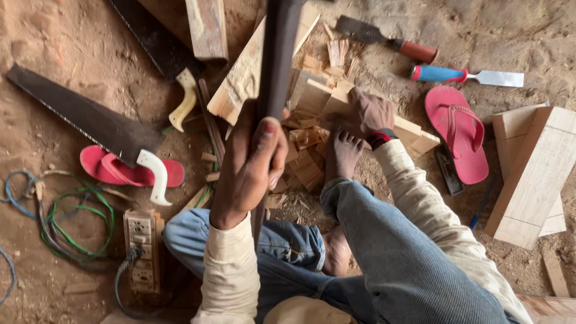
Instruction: The person sits on the floor and uses a chisel and mallet to carve a rectangular wooden block. They repeatedly strike the chisel to remove wood shavings and shape the piece.
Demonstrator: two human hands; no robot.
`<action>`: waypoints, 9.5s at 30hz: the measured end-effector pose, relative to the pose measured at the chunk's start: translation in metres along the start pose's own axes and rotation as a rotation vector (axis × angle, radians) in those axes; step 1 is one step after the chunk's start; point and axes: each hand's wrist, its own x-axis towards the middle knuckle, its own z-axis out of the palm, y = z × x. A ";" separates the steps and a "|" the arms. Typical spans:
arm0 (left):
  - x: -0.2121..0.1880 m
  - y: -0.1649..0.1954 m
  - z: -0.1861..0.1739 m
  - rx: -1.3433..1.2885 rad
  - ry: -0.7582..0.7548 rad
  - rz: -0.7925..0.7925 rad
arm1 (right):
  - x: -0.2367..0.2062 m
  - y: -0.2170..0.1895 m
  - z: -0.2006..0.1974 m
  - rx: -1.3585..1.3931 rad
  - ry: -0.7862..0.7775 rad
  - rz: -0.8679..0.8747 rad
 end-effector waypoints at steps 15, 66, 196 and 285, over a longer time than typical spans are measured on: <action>0.005 -0.024 0.006 0.176 -0.012 -0.304 | -0.006 -0.009 -0.017 0.093 0.094 -0.054; -0.031 -0.116 0.017 0.241 0.001 -0.540 | 0.009 0.004 -0.005 0.029 0.064 -0.075; -0.051 -0.019 -0.003 0.248 0.218 0.503 | -0.101 0.007 -0.056 0.004 0.043 -0.150; -0.021 0.069 -0.002 1.328 0.174 0.392 | -0.003 -0.136 -0.075 0.809 0.729 -0.682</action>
